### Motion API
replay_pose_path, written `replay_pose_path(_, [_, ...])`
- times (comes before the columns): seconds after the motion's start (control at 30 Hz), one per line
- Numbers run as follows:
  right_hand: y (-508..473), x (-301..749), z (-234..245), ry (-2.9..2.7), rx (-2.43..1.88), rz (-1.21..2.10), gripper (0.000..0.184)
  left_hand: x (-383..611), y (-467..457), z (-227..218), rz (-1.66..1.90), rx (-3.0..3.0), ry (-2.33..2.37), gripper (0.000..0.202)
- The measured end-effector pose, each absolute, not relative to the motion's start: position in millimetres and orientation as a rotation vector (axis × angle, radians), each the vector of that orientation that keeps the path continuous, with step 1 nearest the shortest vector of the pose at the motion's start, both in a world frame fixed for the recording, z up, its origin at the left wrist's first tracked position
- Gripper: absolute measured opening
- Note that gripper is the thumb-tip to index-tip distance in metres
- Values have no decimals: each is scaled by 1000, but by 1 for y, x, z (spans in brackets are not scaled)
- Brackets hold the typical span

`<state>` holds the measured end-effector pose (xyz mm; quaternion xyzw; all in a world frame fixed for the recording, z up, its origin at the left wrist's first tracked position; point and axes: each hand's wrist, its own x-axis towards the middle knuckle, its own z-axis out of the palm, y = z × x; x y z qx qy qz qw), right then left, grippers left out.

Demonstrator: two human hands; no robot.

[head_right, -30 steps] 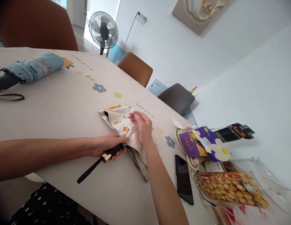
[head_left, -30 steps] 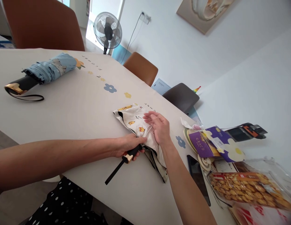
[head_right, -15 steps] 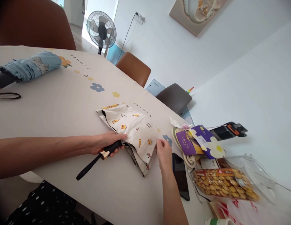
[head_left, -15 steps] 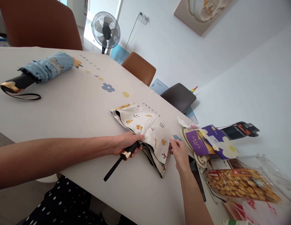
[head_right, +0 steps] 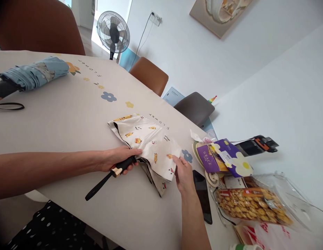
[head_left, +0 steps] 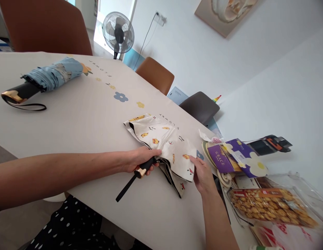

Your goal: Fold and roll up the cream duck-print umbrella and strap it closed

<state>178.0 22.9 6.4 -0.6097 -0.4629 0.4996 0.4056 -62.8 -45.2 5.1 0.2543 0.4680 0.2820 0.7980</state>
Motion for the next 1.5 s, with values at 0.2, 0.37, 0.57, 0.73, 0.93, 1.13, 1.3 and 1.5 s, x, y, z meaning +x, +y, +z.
replay_pose_path(0.2, [29, 168, 40, -886, -1231, 1385, 23, -63, -45, 6, 616, 533, 1019, 30])
replay_pose_path(0.37, [27, 149, 27, -977, -973, 1479, 26, -63, -43, 2, 572, 550, 1009, 35])
replay_pose_path(0.57, [17, 136, -5, -1046, -1037, 1677, 33, -63, -44, 4, 592, 536, 996, 34])
replay_pose_path(0.73, [20, 119, 4, -1265, -1070, 1331, 35, -63, -43, 3, 598, 536, 1003, 34])
replay_pose_path(0.93, [21, 107, 4, -1642, -1200, 722, 31, -62, -43, 4, 617, 521, 991, 36])
replay_pose_path(1.13, [21, 99, 11, -1807, -1272, 654, 37, -63, -44, 7, 626, 491, 966, 31])
replay_pose_path(1.3, [28, 85, 11, -1927, -1244, 548, 47, -63, -44, 10, 582, 493, 1012, 26])
replay_pose_path(1.5, [51, 74, 2, -2226, -1168, 468, 44, -63, -43, 12, 558, 469, 1021, 23])
